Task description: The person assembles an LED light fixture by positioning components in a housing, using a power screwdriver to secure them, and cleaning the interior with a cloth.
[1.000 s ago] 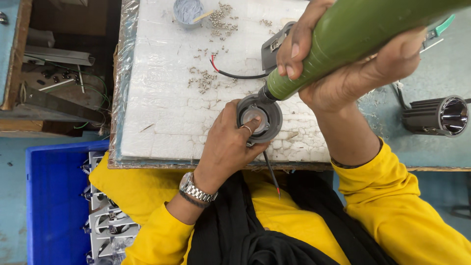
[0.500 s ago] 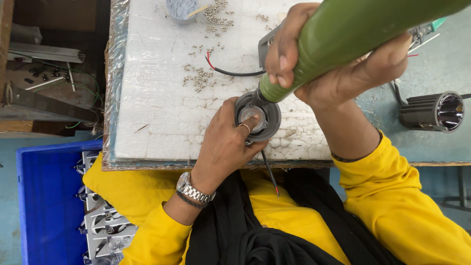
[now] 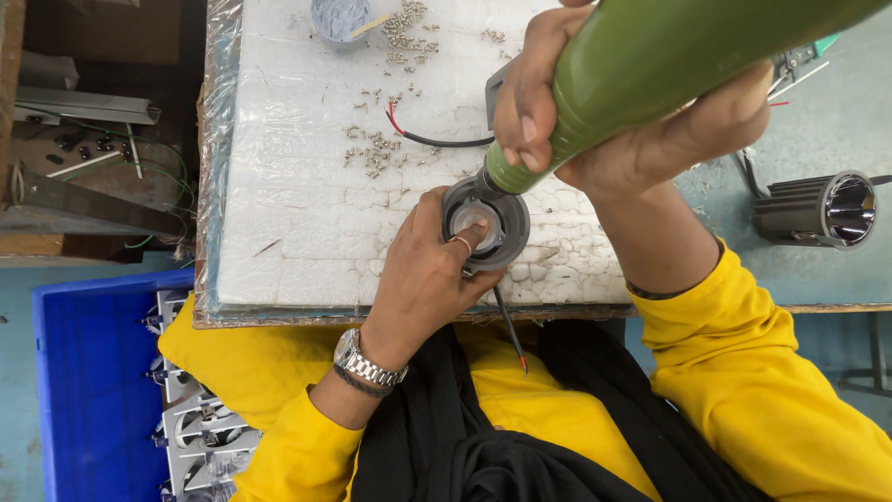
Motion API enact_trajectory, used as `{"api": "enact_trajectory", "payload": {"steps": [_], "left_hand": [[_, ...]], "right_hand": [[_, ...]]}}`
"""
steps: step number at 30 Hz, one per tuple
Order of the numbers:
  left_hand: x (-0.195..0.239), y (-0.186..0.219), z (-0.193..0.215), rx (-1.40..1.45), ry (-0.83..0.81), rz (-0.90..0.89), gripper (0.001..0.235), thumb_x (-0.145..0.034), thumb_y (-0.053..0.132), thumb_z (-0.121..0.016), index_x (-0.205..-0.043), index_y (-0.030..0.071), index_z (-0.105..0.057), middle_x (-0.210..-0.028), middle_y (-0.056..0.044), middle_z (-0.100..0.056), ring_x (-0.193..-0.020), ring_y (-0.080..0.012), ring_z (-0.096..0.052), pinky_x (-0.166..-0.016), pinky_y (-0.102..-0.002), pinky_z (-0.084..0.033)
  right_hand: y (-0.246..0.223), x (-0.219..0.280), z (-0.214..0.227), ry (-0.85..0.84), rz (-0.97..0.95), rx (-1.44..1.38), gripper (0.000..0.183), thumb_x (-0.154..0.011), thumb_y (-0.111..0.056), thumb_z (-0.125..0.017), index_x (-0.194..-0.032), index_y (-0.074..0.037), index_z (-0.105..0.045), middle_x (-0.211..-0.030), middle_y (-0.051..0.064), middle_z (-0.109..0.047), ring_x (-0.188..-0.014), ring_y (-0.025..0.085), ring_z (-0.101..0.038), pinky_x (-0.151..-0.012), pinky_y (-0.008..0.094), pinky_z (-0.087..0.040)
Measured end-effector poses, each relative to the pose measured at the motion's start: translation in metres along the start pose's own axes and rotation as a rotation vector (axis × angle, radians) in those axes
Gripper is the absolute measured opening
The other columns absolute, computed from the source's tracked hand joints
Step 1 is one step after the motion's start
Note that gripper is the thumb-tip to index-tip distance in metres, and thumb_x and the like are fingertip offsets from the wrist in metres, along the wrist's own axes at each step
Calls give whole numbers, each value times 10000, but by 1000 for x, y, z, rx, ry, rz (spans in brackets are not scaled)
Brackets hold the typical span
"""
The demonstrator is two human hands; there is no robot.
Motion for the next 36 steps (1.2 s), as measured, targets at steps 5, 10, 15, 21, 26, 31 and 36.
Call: {"api": "enact_trajectory", "payload": {"steps": [5,10,15,21,26,31,36], "left_hand": [[0,1,1,-3,-1,0,505,-675,234,-895,-1091,-11,-746,-1277,-299,-548,-1123,-431,-598,-922,-469,-529],[0,2,2,-3,-5,-10,481,-702,213,-886,-1101,-14,-741,-1282,-293,-551,-1117,-429,-600,-911,-469,-532],[0,7,1,-30,-11,-5,473,-711,198,-875,-1097,-30,-726,-1279,-297,-538,-1107,-435,-601,-909,-475,-535],[0,10,0,-49,-4,18,499,-694,206,-887,-1099,-34,-723,-1279,-304,-527,-1105,-441,-597,-900,-473,-536],[0,8,-1,-43,-22,34,497,-687,206,-893,-1091,-32,-727,-1280,-293,-537,-1100,-427,-605,-884,-465,-538],[1,7,-2,-42,-24,40,498,-669,216,-904,-1073,-24,-737,-1297,-298,-533,-1111,-428,-600,-901,-466,-538],[3,6,-3,-48,-5,20,530,-671,219,-912,-1106,-29,-741,-1329,-314,-520,-1147,-449,-587,-932,-487,-527]], "right_hand": [[2,-4,7,-82,-6,-1,1058,-762,-902,-443,-1456,-105,-504,-874,176,-670,-681,221,-653,-654,352,-567],[2,-7,0,-12,-16,70,1053,-776,-916,-452,-1424,-86,-487,-819,171,-645,-631,214,-634,-619,366,-560],[-2,-7,-17,98,-72,106,974,-829,-856,-502,-1379,-52,-467,-790,201,-617,-598,226,-591,-590,367,-552],[-6,-13,-27,119,-78,122,937,-852,-819,-526,-1353,-30,-453,-802,218,-600,-569,214,-606,-578,362,-553],[-9,-10,-26,111,-80,155,939,-849,-822,-512,-1351,-31,-461,-803,204,-608,-590,220,-596,-557,360,-557],[-3,0,1,30,76,159,1050,-778,-950,-410,-1330,-65,-534,-826,154,-660,-598,200,-624,-534,358,-550],[-49,27,6,-23,87,260,1049,-800,-907,-451,-1448,-86,-519,-939,73,-657,-635,146,-654,-596,335,-568]]}}
Point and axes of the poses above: each hand's wrist, its own x-axis away from the middle knuckle, its own z-axis out of the back of the hand, y = z × x, the point moved 1 cm from there along -x, towards the middle knuckle
